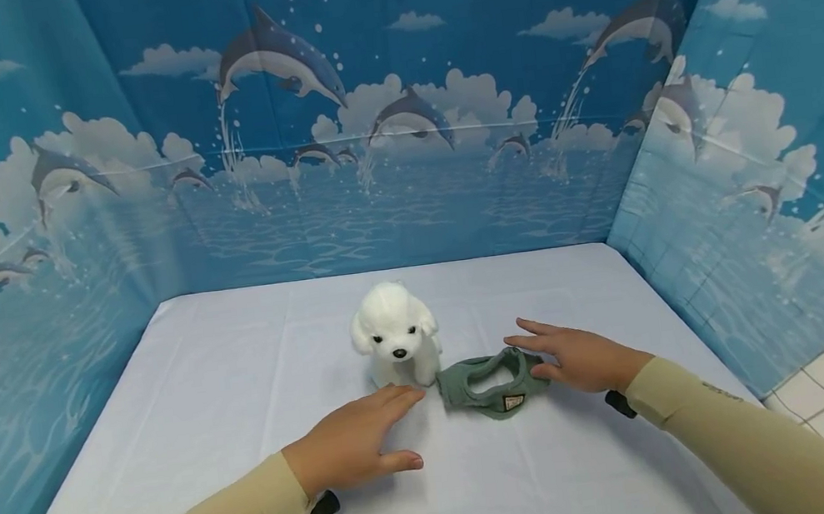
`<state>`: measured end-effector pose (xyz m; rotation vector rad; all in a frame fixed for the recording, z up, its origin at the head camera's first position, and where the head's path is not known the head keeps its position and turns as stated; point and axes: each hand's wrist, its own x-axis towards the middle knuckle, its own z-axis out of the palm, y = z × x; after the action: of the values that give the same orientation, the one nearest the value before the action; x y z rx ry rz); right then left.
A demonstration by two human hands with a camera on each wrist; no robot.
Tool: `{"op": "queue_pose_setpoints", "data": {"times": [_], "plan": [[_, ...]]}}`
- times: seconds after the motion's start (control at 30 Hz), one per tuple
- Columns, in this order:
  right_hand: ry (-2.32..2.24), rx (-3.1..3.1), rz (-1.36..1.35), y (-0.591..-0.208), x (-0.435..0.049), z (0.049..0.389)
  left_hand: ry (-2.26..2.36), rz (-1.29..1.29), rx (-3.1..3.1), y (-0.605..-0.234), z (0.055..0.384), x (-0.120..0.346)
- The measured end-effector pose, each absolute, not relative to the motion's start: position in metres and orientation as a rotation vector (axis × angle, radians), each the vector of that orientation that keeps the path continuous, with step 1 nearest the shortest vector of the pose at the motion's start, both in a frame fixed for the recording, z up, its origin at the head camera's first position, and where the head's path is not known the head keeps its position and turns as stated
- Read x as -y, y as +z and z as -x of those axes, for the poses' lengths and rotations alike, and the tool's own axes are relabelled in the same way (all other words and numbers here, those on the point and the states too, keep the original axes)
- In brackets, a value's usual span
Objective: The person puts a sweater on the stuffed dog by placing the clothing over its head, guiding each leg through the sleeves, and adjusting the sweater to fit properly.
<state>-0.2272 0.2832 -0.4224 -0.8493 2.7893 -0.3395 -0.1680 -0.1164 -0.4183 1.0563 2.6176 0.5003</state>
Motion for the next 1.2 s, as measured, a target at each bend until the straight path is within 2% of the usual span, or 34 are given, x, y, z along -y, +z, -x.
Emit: {"op": "queue_pose_setpoints", "data": {"times": [0.27,0.57,0.77,0.93,1.2], "plan": [[-0.352,-2.781,0.832,-0.422,-0.276,0.224,0.445,-1.171,-2.68,-0.417,0.176,0.062],[-0.381,-2.788,0.943,-0.422,-0.269,0.223,0.321,-1.015,-2.682,-0.423,0.198,0.028],[-0.391,-2.802,0.993,-0.42,-0.266,0.224,0.248,-1.111,-2.757,-0.428,0.205,0.021],[-0.43,-2.837,0.994,-0.401,-0.265,0.221,0.293,-1.188,-2.783,-0.426,0.206,0.021],[-0.565,-2.907,1.101,-0.357,-0.254,0.213,0.174,-1.333,-2.761,-0.384,0.19,0.038]]}}
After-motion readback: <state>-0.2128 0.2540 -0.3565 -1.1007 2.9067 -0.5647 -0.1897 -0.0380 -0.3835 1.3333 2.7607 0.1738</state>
